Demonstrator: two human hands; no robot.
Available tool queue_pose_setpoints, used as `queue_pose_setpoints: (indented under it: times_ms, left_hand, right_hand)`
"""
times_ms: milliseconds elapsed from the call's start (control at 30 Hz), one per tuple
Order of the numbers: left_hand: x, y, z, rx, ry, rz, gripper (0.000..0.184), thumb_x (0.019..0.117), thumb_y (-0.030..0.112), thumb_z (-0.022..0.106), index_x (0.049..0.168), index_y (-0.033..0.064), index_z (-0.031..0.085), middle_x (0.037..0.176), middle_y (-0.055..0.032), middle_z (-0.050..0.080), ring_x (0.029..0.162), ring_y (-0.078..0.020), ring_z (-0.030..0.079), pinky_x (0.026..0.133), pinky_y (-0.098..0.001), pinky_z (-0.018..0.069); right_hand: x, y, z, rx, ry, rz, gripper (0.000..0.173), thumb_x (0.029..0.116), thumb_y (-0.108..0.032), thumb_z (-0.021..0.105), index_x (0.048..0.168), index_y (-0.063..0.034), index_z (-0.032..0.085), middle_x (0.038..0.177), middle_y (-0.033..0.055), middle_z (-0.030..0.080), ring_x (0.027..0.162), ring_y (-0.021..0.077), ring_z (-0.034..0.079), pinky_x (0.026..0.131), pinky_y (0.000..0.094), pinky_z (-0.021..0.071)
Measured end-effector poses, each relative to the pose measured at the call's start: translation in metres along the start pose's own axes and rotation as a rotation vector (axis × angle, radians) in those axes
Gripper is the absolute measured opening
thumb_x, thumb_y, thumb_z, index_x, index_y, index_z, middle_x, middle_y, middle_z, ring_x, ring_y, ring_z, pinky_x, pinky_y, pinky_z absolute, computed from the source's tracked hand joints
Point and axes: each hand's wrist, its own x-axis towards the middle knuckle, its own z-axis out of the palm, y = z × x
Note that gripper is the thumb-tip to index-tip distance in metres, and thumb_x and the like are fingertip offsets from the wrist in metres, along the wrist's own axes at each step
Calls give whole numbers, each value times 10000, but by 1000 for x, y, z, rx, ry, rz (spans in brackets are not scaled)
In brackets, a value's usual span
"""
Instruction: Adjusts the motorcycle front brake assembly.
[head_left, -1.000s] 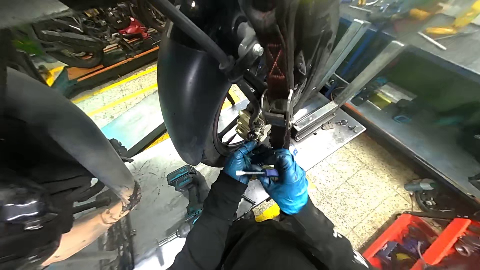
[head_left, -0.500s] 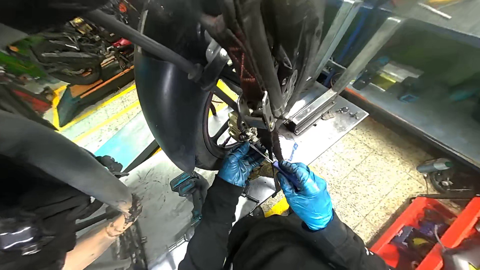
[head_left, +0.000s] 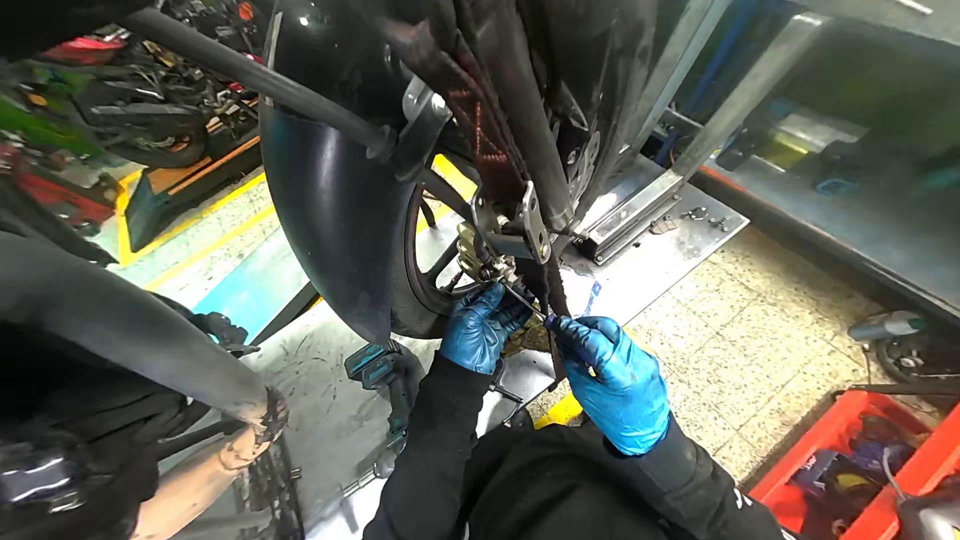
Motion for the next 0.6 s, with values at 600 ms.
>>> queue_pose_setpoints:
  times_ms: [600]
  left_hand:
    - [0,5,-3,-17,-30,-32,151,1044,60,500,1101,9,631,992,-182,743,892,-308,755,840,-469,628]
  right_hand:
    - [-1,-2,-3,15,77,3,272,919,-125,725,1185,-155,770,1144,94,721,956,155,716,746,303,611]
